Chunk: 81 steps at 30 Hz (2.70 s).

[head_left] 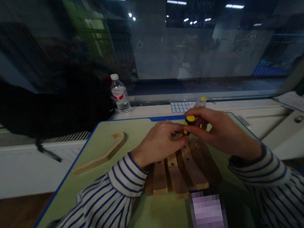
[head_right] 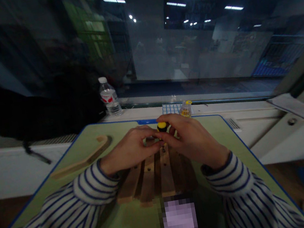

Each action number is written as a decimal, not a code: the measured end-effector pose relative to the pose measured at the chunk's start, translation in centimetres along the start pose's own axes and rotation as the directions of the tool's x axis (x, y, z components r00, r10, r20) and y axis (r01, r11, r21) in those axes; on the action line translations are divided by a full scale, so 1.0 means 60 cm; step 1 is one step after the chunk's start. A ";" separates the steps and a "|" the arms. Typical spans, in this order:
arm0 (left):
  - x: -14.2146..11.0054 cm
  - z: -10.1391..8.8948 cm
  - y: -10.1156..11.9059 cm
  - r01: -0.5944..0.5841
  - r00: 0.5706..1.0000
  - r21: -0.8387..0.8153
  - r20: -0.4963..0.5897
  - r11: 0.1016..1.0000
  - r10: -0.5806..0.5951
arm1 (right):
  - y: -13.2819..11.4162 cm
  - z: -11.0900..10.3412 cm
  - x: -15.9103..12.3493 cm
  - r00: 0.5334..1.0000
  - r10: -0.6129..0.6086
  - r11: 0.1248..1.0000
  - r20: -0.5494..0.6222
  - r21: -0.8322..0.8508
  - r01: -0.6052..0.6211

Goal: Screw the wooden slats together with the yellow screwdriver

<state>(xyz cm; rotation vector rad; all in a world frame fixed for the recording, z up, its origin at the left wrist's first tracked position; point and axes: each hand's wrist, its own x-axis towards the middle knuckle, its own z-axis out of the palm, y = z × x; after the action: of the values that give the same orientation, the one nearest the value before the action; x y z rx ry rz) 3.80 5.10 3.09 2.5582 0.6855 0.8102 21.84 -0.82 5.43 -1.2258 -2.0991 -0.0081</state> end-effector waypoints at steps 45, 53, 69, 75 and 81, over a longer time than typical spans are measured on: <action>0.000 0.004 -0.007 -0.002 1.000 -0.007 -0.027 1.000 0.002 | -0.003 -0.001 0.000 1.000 0.007 1.000 0.008 -0.008 -0.007; 0.000 0.002 -0.009 0.011 0.999 0.001 -0.041 1.000 -0.011 | -0.006 -0.001 0.000 1.000 0.001 1.000 0.001 -0.004 -0.001; 0.000 0.003 -0.007 -0.017 1.000 0.043 -0.024 0.999 0.018 | -0.004 0.001 -0.001 1.000 -0.022 1.000 0.019 -0.019 0.022; 0.002 0.003 -0.004 -0.031 0.999 0.038 -0.039 0.999 0.032 | 0.000 0.004 -0.002 0.999 -0.031 0.999 0.011 -0.014 0.031; 0.002 0.002 -0.004 -0.033 0.999 0.051 -0.015 0.998 0.034 | -0.001 0.004 -0.002 0.999 -0.025 1.000 0.021 0.008 0.025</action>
<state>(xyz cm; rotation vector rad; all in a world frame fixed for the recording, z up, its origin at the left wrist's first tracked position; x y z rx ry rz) 3.90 5.31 2.93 2.6177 0.6783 0.8356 21.68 -0.87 5.17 -1.2001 -2.1304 0.0017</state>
